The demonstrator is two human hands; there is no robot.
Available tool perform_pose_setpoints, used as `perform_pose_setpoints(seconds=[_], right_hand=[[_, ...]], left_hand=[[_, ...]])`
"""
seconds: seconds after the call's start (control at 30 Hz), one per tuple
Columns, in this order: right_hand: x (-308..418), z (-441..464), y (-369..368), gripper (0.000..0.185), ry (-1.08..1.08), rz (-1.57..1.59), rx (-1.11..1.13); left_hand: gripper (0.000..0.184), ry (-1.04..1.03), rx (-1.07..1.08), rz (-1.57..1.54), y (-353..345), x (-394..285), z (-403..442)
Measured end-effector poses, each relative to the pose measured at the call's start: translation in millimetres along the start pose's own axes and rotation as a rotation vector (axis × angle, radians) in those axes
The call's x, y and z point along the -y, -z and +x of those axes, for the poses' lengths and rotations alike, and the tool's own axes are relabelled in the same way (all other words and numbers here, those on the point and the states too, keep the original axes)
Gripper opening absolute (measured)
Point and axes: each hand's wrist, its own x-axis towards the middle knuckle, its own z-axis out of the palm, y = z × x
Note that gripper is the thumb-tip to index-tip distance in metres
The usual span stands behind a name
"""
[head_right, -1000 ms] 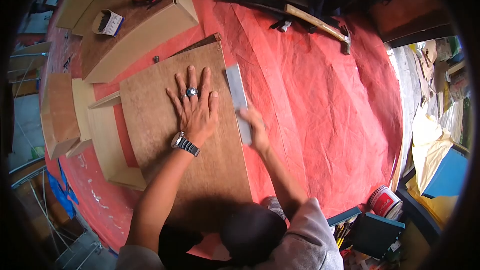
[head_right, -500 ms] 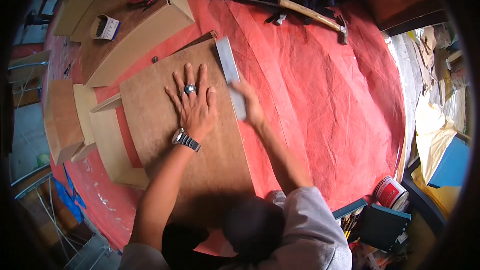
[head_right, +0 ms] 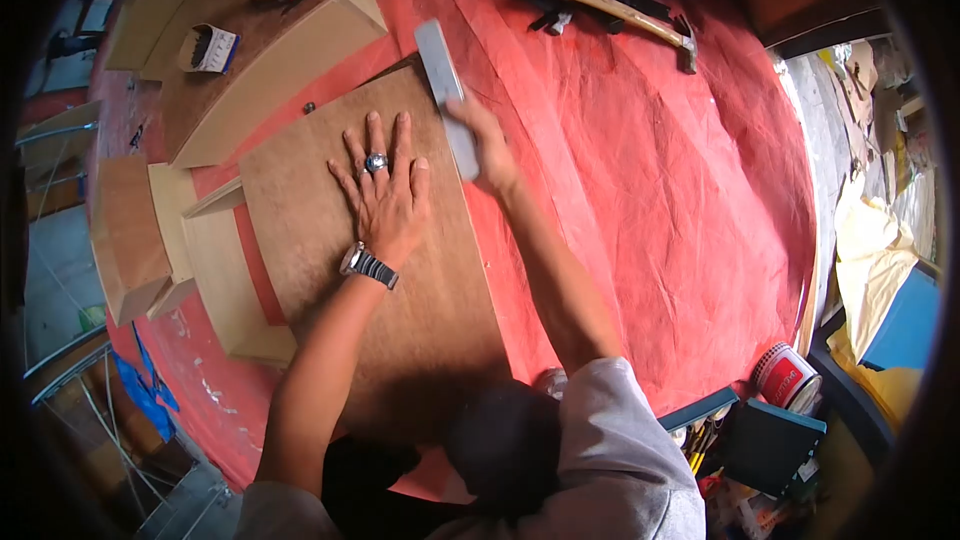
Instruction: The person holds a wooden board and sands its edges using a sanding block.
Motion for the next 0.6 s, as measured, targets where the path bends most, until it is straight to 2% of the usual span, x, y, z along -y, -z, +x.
perform_pose_setpoints(seconds=[0.03, 0.07, 0.17, 0.27, 0.37, 0.43, 0.53, 0.6], right_hand=[[-3, -30, -1, 0.066, 0.074, -0.079, 0.0], [-3, -63, 5, 0.077, 0.007, -0.194, -0.024], [-8, -141, -3, 0.075, -0.029, -0.167, -0.068], [-12, -116, 7, 0.077, 0.006, -0.194, -0.028], [5, -7, -4, 0.069, -0.077, -0.045, -0.057], [13, 46, -6, 0.064, -0.109, 0.076, 0.046], [13, 5, -16, 0.066, -0.055, 0.047, 0.001], [-8, -47, 5, 0.07, -0.031, -0.048, -0.04]], left_hand=[[0.065, 0.004, 0.004, -0.003, 0, -1, -2], [0.065, 0.008, 0.001, -0.002, 0, -1, 1], [0.065, 0.0, -0.002, 0.001, 0, 0, 1], [0.065, -0.007, 0.015, 0.028, 0, 1, 1], [0.065, -0.002, 0.012, 0.013, 3, -1, 1], [0.065, -0.008, 0.021, 0.005, 3, -1, 0], [0.065, 0.0, 0.012, 0.009, 2, -1, 1], [0.065, 0.003, -0.003, 0.008, 1, 0, 4]])
